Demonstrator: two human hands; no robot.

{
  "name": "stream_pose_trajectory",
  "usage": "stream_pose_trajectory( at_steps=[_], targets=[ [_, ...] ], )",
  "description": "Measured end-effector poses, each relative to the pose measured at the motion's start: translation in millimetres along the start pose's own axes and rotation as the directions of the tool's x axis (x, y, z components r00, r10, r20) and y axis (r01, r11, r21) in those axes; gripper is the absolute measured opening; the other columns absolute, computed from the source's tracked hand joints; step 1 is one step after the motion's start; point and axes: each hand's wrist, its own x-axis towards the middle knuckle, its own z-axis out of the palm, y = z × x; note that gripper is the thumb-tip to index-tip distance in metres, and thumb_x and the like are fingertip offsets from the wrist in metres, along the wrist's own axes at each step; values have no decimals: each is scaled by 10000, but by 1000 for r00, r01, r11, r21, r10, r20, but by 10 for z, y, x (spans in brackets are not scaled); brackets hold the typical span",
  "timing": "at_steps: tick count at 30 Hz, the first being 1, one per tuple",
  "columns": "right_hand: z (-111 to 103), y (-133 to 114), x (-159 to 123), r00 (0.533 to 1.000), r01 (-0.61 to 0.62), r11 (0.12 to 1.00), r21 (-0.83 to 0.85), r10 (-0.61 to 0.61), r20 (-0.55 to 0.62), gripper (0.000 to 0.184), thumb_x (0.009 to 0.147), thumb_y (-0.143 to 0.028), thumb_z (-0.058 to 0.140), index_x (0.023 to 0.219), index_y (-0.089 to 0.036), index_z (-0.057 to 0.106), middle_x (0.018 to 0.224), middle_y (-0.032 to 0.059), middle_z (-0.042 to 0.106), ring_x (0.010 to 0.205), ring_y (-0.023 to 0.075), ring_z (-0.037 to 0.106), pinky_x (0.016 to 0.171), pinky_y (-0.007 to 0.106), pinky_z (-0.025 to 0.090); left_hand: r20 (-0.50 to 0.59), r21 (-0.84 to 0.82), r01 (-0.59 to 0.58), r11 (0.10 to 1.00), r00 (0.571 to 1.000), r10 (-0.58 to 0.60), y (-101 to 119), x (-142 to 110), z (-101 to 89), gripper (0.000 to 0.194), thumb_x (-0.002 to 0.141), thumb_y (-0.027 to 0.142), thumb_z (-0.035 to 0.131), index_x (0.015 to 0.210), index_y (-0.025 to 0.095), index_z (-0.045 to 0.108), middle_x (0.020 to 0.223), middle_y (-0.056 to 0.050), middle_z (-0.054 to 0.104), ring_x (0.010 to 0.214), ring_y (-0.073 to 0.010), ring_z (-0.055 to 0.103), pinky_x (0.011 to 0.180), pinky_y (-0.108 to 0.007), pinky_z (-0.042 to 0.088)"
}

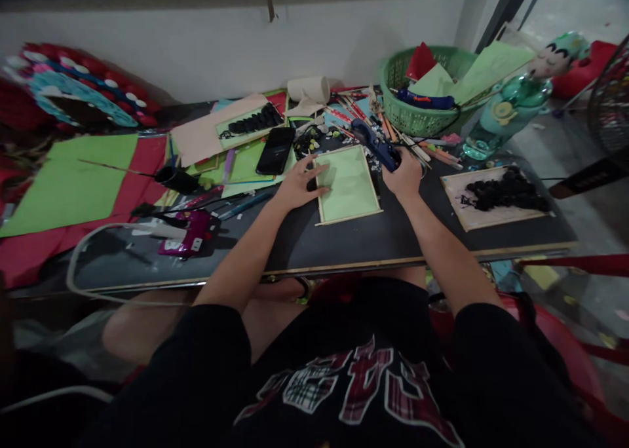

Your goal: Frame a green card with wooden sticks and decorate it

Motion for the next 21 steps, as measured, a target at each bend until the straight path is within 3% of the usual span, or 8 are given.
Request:
stream_pose_trajectory(
  at_steps=[3,5,10,14,16,18,21],
  targets=[
    [-3,6,23,997,-63,998,7,64,-41,341,742,-306,616,1051,-164,642,1049,182,733,1021,356,689,976,535,531,182,90,-84,992,981,67,-34,-36,-18,588,902,435,607,1475,316,544,1620,-47,407,1518,-356,302,1233,-520,268],
    [-7,14,39,994,-99,995,-8,99,-43,337,777,-315,594,1074,-160,633,1080,196,721,1071,364,674,1008,561,508,247,75,-148,986,961,125,-16,-57,-30,591,880,373,621,1465,326,557,1637,-36,381,1531,-376,276,1248,-543,229],
    [-20,14,66,990,-136,990,-33,135,-32,387,843,-349,525,1148,-131,621,1121,214,709,1095,354,670,1027,559,499,291,-126,-365,923,875,386,290,-44,27,340,811,344,648,1102,245,792,1419,-72,640,1303,-305,597,1132,-452,447],
    [-30,4,71,993,-111,992,-65,109,-35,390,825,-350,528,1129,-134,641,1102,205,725,1064,352,678,997,543,524,244,-260,-466,846,816,525,640,-82,146,258,824,473,668,830,255,806,1174,-69,770,1095,-255,711,984,-376,548],
    [-28,4,73,995,-99,992,-83,96,-30,379,815,-345,535,1116,-143,647,1101,201,729,1060,353,678,985,537,532,225,-264,-468,843,821,526,731,-115,200,323,875,492,624,721,251,775,1021,-57,803,948,-220,738,889,-339,568],
    [-20,10,74,996,-87,992,-91,87,0,375,812,-330,539,1127,-151,640,1091,187,733,1042,343,684,972,519,540,192,-228,-465,856,840,507,741,-123,235,356,922,474,575,737,240,770,964,-59,804,899,-209,739,873,-333,563],
    [1,20,66,996,-38,995,-90,45,73,397,811,-297,548,1171,-145,618,1111,176,727,1038,326,688,969,483,542,138,-129,-452,882,873,468,652,-73,253,324,929,449,593,1073,226,779,1250,-99,736,1176,-264,679,1063,-396,491]
  ],
)
